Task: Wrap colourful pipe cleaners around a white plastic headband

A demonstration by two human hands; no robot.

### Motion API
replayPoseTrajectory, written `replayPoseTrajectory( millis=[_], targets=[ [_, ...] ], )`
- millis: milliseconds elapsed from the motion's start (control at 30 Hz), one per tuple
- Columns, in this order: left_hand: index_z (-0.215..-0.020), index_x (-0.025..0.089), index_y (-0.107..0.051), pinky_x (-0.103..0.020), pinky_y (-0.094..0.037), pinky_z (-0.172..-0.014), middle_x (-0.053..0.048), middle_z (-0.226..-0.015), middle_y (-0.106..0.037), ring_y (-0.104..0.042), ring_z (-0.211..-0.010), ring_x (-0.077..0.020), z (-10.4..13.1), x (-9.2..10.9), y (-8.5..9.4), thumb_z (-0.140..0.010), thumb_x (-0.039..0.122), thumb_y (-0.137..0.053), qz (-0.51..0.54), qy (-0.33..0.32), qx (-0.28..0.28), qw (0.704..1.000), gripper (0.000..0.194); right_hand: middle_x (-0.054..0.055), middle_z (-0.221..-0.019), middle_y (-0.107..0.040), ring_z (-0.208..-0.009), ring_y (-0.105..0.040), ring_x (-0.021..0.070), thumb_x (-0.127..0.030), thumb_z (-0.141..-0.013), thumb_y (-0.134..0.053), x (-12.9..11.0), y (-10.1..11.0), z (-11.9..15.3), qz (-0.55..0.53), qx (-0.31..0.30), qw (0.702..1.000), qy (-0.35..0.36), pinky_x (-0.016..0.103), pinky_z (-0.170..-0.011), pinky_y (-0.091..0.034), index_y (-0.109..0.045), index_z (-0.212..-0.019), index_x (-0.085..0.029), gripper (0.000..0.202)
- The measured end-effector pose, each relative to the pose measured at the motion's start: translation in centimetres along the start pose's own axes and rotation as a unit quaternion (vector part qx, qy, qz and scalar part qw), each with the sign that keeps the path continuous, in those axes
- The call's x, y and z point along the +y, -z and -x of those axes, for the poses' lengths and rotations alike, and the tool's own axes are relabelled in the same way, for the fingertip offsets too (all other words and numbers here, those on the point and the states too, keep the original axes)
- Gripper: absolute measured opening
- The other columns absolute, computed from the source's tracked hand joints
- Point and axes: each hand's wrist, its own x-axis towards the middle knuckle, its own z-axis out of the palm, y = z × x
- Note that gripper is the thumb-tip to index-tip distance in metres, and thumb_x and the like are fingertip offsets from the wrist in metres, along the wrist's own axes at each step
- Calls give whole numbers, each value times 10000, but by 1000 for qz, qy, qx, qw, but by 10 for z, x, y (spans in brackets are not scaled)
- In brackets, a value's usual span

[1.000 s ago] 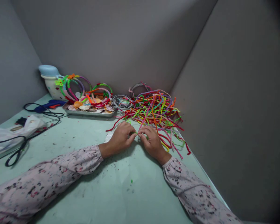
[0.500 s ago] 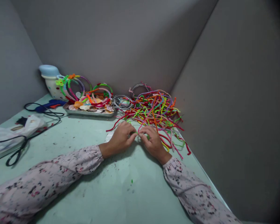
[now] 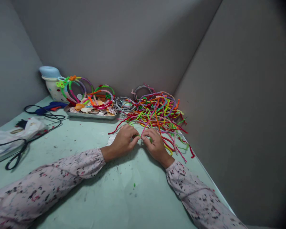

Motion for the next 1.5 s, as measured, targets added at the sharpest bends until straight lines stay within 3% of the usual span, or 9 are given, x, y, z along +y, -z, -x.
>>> replayPoseTrajectory(
  millis=[433,733,1300,1500],
  targets=[
    [-824,171,-612,-349,-385,-767,-46,-792,-596,-485,-824,-198,1,0,-1,-875,259,-540,-6,-6,-6,1000,125,37,-885,-610,-902,-540,196,-262,-933,-473,0,-1,0,-15,-30,999,-15,360,-862,-409,-586,-840,-215,154],
    [-852,177,-615,-352,-397,-790,-45,-818,-612,-504,-846,-196,1,0,-1,-899,275,-521,26,0,11,1000,144,42,-884,-627,-914,-548,204,-266,-919,-511,-1,1,-1,-9,17,1000,-11,383,-872,-409,-603,-830,-220,135],
    [-834,175,-630,-348,-406,-788,-41,-808,-625,-512,-838,-195,0,0,0,-889,274,-542,37,18,1,999,144,37,-863,-608,-886,-532,195,-250,-943,-446,1,0,-1,-2,-5,1000,-14,365,-846,-402,-598,-822,-211,198],
    [-947,203,-677,-349,-414,-815,-40,-872,-662,-543,-873,-194,-1,0,-1,-889,304,-553,61,30,3,998,171,39,-876,-624,-890,-542,198,-266,-939,-470,1,-2,0,25,10,1000,-8,377,-846,-409,-608,-835,-215,180]
  ],
)
